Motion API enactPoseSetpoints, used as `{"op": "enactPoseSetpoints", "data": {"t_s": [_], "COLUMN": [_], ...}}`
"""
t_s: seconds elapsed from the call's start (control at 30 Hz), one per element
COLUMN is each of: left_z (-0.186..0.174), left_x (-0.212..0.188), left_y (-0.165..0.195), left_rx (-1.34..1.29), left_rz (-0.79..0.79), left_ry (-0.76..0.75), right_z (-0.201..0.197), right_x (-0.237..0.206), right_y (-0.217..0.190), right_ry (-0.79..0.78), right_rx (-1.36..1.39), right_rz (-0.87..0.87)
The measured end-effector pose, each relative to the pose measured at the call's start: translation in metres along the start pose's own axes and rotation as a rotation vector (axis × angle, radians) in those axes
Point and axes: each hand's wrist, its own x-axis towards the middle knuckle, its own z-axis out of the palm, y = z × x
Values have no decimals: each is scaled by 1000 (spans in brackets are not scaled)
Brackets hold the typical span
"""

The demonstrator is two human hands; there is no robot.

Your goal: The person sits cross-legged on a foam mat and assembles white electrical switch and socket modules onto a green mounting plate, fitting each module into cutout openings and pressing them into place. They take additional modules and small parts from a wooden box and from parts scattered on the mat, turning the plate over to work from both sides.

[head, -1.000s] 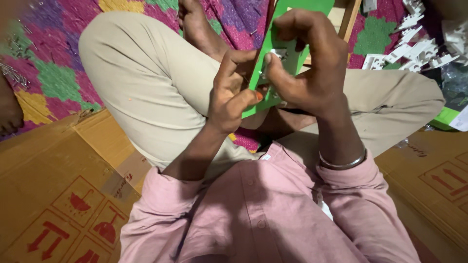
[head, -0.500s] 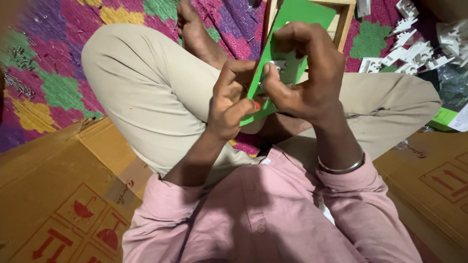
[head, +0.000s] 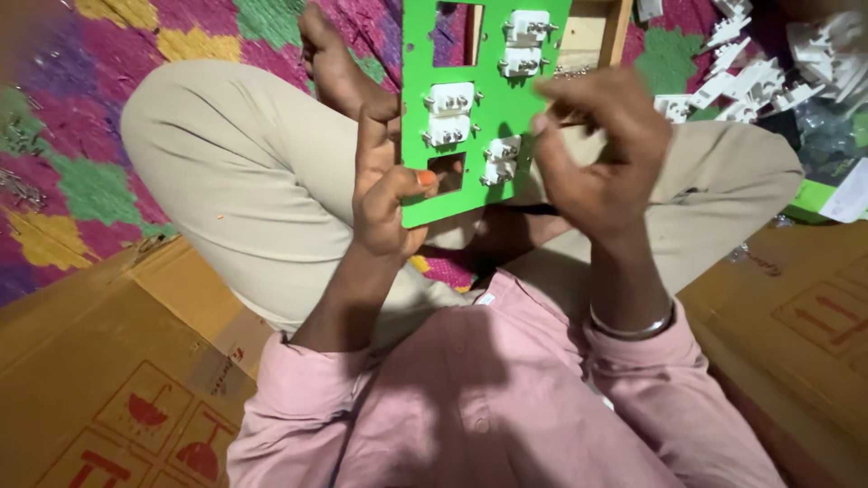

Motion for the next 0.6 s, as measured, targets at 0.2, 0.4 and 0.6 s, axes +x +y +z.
{"op": "enactPoseSetpoints", "data": {"t_s": [0.2,0.4,0.6], "left_z": [-5,-21,2], "left_x": [-3,-10,-4], "left_y": [-6,-17,-6], "left_rx": [8,47,445], "left_rz": [-11,40,124], "left_ry": [-3,-15,-30], "right_z": [17,30,22], "right_x": [-28,-35,-42], "right_y": [22,1,16], "right_ry": [-97,23,51], "right_rx": [56,159,154], "right_rz": [-6,117,63]}}
